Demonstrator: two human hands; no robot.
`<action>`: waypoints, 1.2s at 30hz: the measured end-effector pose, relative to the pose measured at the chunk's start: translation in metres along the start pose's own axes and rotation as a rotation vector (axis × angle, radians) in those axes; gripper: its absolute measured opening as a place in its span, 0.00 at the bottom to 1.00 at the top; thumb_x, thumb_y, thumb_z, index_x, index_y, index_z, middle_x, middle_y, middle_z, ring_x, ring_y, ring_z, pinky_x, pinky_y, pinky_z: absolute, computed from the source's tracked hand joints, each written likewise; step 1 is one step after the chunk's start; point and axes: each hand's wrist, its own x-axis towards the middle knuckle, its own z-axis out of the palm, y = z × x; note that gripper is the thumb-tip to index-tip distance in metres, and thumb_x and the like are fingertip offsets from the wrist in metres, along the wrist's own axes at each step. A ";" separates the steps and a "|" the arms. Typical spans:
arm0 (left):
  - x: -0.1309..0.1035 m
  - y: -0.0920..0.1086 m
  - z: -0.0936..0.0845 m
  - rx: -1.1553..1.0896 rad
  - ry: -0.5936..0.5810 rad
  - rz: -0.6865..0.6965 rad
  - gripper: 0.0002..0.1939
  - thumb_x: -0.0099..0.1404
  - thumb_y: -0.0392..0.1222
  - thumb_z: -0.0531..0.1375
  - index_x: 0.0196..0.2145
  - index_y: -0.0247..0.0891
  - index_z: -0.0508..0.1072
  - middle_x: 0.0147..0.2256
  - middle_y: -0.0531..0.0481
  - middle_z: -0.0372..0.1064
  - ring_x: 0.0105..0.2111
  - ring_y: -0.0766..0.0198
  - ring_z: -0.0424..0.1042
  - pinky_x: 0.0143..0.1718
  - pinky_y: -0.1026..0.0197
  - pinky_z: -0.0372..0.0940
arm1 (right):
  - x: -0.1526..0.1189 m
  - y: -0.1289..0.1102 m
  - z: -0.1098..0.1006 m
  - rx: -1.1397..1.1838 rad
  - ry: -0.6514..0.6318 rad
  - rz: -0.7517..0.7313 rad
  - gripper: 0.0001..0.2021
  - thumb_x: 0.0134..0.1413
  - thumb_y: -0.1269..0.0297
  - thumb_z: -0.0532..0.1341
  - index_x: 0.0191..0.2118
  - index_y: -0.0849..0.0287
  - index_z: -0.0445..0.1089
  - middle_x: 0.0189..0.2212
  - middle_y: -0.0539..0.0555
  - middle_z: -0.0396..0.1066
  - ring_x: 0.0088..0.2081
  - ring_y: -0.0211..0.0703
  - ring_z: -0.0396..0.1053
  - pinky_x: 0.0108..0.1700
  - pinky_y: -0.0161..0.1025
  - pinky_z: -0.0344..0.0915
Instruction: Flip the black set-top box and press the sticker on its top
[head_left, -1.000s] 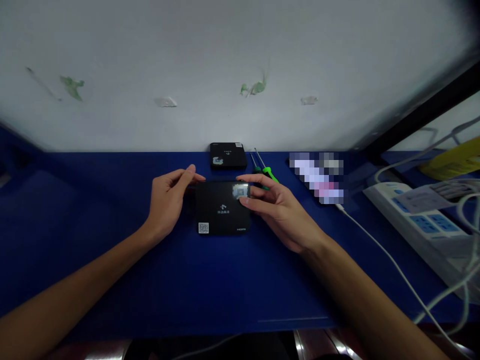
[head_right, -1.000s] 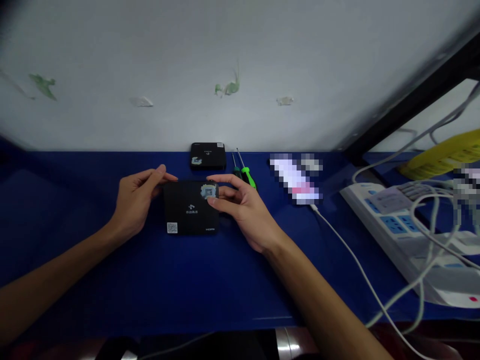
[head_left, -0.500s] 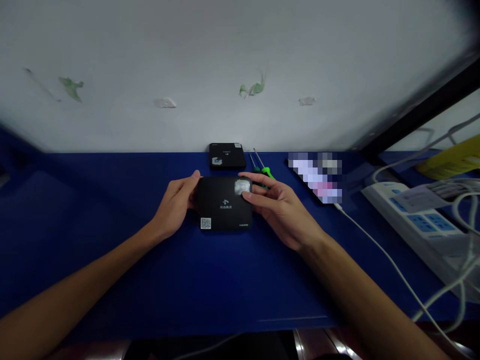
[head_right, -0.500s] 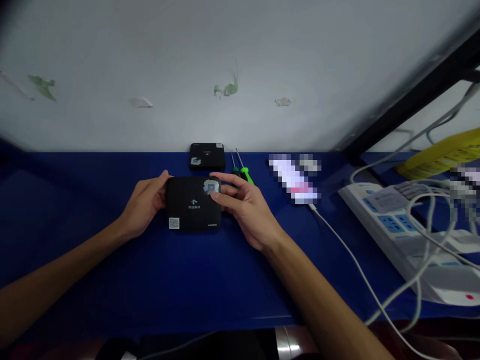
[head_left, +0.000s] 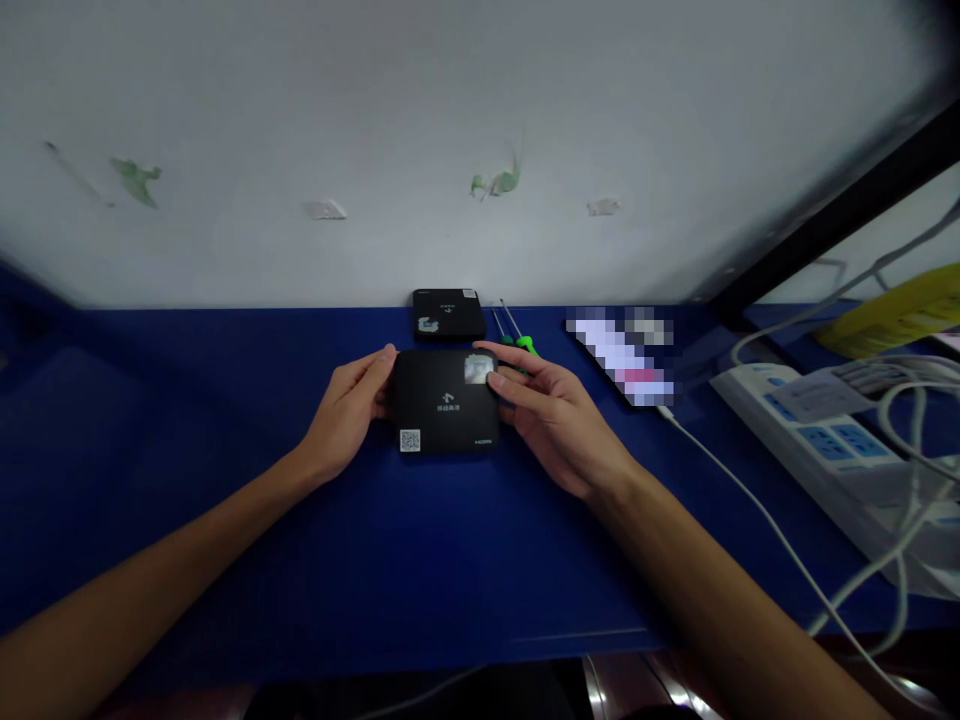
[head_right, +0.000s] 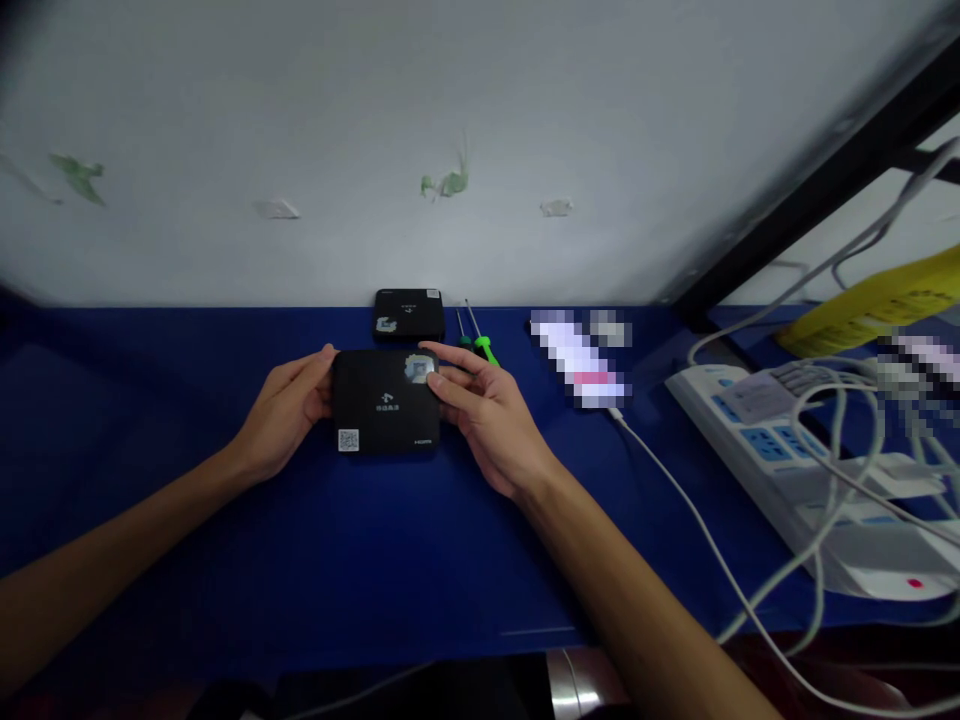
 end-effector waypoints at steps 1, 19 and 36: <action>0.000 0.000 0.000 0.003 -0.004 0.002 0.23 0.76 0.61 0.63 0.35 0.37 0.78 0.30 0.49 0.71 0.29 0.63 0.71 0.29 0.62 0.71 | 0.000 0.000 0.000 0.006 0.000 0.001 0.20 0.57 0.63 0.77 0.55 0.50 0.82 0.48 0.54 0.84 0.48 0.50 0.78 0.56 0.51 0.72; 0.000 -0.005 -0.001 0.049 0.017 0.024 0.23 0.77 0.61 0.63 0.34 0.38 0.74 0.30 0.51 0.67 0.28 0.64 0.67 0.30 0.63 0.68 | 0.000 -0.001 0.000 0.025 -0.035 0.003 0.14 0.65 0.64 0.71 0.55 0.50 0.82 0.51 0.55 0.82 0.53 0.52 0.76 0.65 0.55 0.66; -0.001 -0.001 -0.001 0.076 0.018 0.004 0.21 0.78 0.59 0.61 0.49 0.39 0.83 0.36 0.47 0.76 0.32 0.62 0.73 0.33 0.62 0.70 | 0.001 0.001 -0.002 0.025 -0.028 0.005 0.14 0.64 0.63 0.72 0.54 0.49 0.83 0.50 0.54 0.83 0.51 0.52 0.76 0.64 0.56 0.66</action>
